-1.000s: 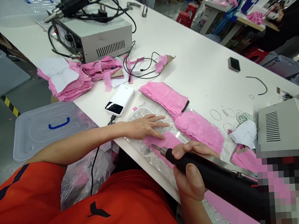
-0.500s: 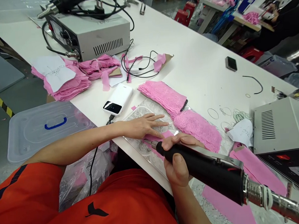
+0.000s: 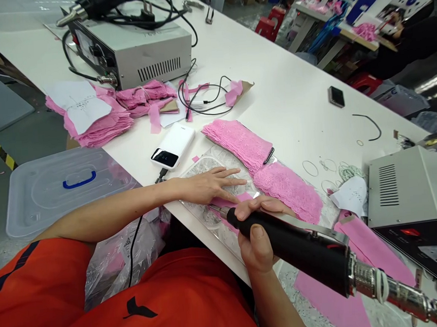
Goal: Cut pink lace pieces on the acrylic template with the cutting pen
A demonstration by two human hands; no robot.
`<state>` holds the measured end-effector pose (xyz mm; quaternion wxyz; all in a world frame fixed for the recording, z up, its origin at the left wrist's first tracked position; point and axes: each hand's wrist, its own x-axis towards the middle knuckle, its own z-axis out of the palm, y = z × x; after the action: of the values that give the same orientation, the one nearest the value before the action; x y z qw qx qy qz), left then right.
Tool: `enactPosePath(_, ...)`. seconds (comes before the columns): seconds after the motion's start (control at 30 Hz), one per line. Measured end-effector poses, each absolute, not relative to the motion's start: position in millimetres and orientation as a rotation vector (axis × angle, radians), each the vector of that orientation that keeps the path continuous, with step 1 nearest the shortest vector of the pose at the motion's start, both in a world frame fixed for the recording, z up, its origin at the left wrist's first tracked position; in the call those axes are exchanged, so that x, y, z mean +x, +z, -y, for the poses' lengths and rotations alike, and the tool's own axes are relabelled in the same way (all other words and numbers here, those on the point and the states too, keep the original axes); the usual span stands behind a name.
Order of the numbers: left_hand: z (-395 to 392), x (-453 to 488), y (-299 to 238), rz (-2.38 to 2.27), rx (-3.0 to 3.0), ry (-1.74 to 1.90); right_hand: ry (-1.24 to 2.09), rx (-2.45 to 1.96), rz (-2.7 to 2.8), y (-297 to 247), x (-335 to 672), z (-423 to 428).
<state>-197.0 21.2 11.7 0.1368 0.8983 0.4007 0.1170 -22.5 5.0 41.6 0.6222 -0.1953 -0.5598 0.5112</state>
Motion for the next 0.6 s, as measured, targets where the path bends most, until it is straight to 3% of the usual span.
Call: enactPosePath(0.6,-23.1,-200.8,4.6,-1.137,2.597,0.438,1.093,-0.460,1.299,46.4,-19.6,-11.4)
